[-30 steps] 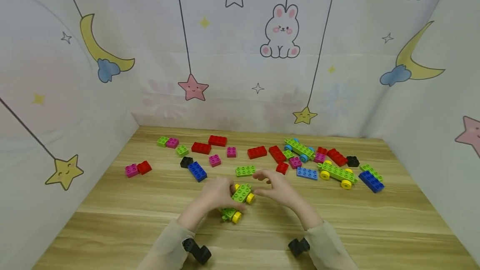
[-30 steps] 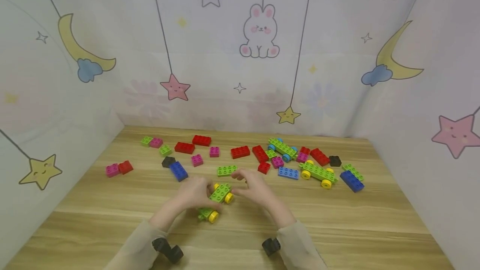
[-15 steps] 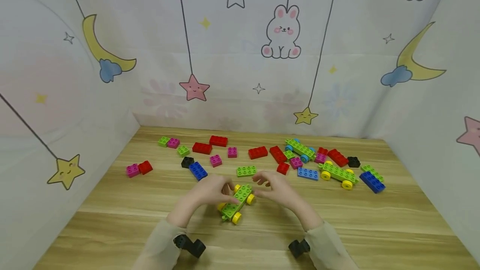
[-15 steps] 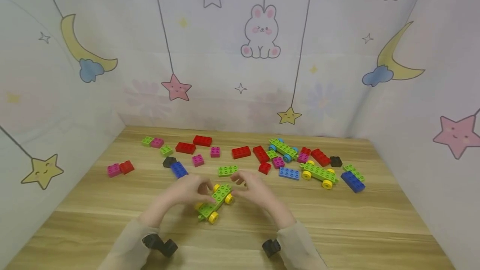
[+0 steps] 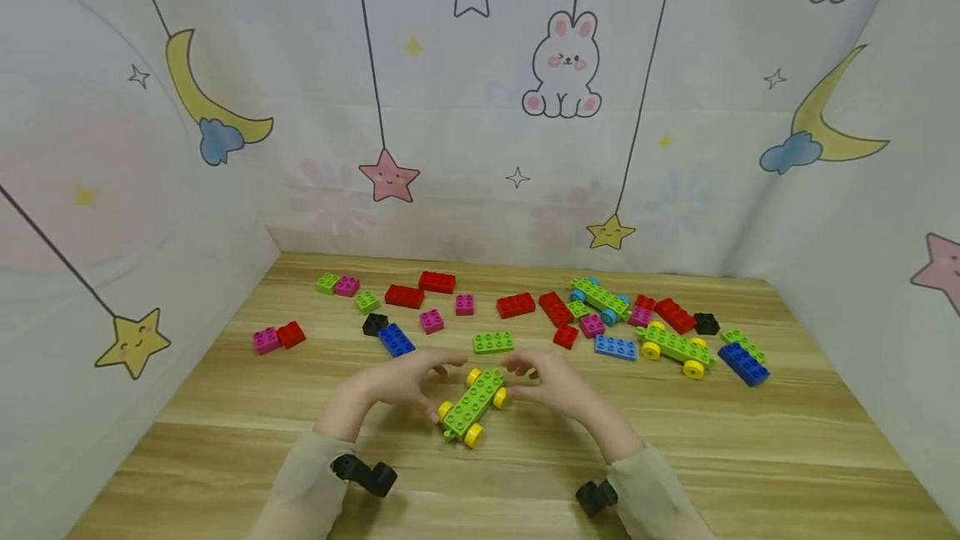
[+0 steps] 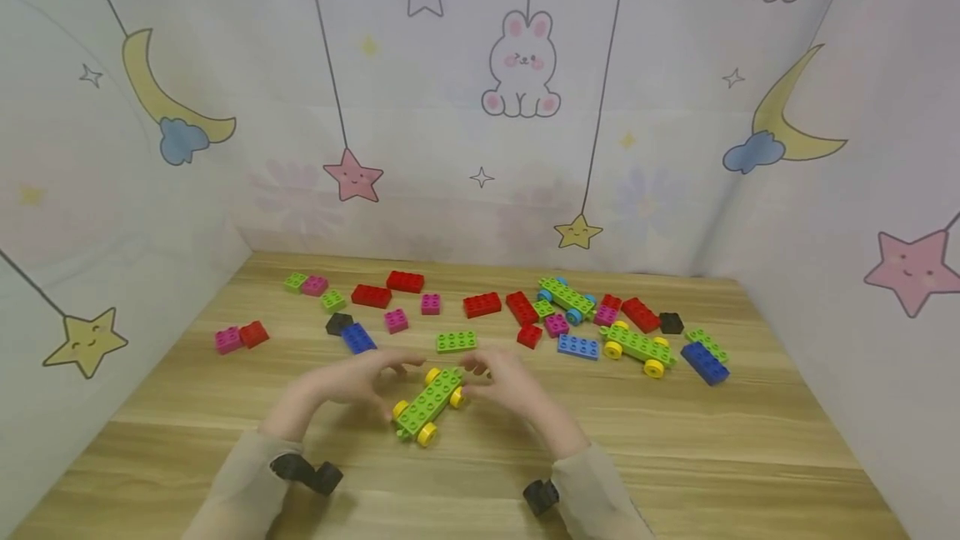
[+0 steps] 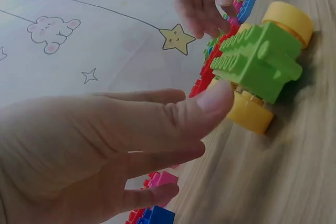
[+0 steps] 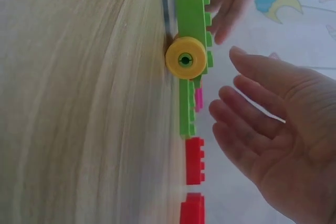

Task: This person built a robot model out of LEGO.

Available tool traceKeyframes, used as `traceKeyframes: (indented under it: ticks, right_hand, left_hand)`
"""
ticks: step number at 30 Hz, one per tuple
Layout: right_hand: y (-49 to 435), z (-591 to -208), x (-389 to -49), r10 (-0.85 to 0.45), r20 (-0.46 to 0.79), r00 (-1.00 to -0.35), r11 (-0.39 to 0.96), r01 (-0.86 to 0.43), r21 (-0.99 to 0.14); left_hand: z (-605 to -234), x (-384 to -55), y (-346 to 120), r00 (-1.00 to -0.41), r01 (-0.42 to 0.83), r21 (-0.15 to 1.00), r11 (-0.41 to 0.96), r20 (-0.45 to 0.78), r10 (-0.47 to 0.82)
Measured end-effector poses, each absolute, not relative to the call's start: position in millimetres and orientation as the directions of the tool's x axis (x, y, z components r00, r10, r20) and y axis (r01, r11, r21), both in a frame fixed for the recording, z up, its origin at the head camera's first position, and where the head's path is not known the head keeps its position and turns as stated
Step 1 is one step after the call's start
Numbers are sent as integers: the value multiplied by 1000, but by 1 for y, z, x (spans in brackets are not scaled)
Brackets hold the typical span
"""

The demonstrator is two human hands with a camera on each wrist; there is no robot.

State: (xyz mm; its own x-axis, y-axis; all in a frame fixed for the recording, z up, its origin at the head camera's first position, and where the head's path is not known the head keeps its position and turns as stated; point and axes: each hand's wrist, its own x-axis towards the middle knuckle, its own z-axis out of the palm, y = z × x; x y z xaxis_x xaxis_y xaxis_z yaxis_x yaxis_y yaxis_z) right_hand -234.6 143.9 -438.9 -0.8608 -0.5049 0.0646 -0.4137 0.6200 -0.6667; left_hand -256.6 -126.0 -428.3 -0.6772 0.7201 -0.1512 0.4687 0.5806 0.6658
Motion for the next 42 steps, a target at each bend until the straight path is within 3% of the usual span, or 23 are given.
traceKeyframes:
  ticks: [30, 42]
  right_hand:
    - [137, -448, -231, -556, -64, -829, 653, -388, -650]
    - [135, -452, -233, -550, -68, -832, 643, -371, -670]
  left_hand:
    - [-436, -248, -101, -653, 472, 642, 604, -206, 729]
    - [-440, -244, -92, -694, 431, 638, 638, -218, 687]
